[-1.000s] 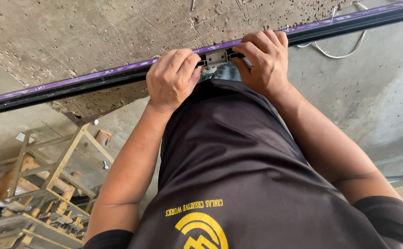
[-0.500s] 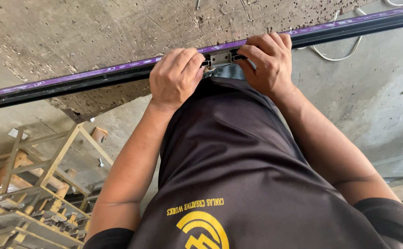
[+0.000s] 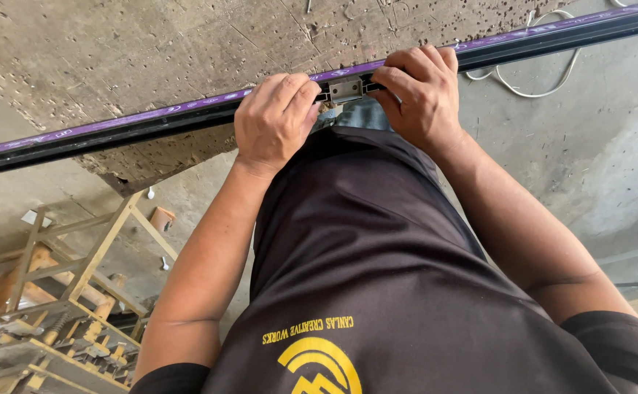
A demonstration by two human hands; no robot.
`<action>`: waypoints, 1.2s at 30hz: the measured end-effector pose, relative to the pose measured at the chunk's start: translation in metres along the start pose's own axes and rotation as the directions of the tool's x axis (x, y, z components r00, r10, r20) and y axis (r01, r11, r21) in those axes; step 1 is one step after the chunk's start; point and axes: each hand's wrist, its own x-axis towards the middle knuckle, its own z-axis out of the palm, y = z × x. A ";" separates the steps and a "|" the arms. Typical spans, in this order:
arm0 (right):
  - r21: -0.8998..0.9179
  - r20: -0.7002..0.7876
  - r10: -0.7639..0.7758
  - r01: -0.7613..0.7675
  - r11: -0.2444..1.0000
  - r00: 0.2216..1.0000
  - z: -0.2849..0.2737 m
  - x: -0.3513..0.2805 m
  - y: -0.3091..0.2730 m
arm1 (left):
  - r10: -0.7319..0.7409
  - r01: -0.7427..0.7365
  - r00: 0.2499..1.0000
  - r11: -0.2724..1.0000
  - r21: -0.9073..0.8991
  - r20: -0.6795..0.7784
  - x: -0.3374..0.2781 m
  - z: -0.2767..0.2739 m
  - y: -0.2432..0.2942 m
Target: Assembling metal rails by drilling holes and securing them with rivets using a rivet gun
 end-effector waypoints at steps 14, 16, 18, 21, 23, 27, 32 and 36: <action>-0.049 -0.016 -0.062 0.061 0.997 0.998 -0.004 0.004 -0.002 | 0.017 -0.017 1.000 1.000 -0.014 0.005 -0.003 0.005 -0.005; 0.059 -0.020 -0.025 0.026 0.998 0.999 -0.001 0.003 -0.001 | 0.003 -0.003 0.999 1.000 0.001 0.038 -0.009 0.010 -0.007; 0.309 -0.065 0.024 -0.003 0.951 0.998 -0.013 0.007 -0.002 | -0.016 0.015 0.997 1.000 0.018 0.076 -0.019 0.018 -0.012; 0.650 -0.206 0.188 -0.010 0.759 0.960 -0.016 0.008 0.025 | -0.051 0.040 0.992 0.994 0.098 0.115 -0.022 0.032 -0.012; 0.747 -0.296 0.308 0.018 0.665 0.904 -0.016 0.015 0.054 | -0.056 0.037 0.992 0.987 0.157 0.115 -0.018 0.029 -0.007; 0.205 -0.110 0.258 -0.232 0.951 0.960 -0.010 0.049 0.136 | -0.107 0.092 0.990 0.983 0.158 0.093 -0.008 0.021 0.003; -0.019 -0.140 0.050 -0.054 0.998 0.989 0.022 0.117 0.171 | -0.174 0.127 0.954 0.972 0.197 0.243 -0.020 0.042 -0.009; 0.242 -0.293 0.207 -0.137 0.960 0.934 0.019 0.150 0.150 | -0.070 0.035 0.990 0.962 0.271 0.119 -0.025 0.048 -0.015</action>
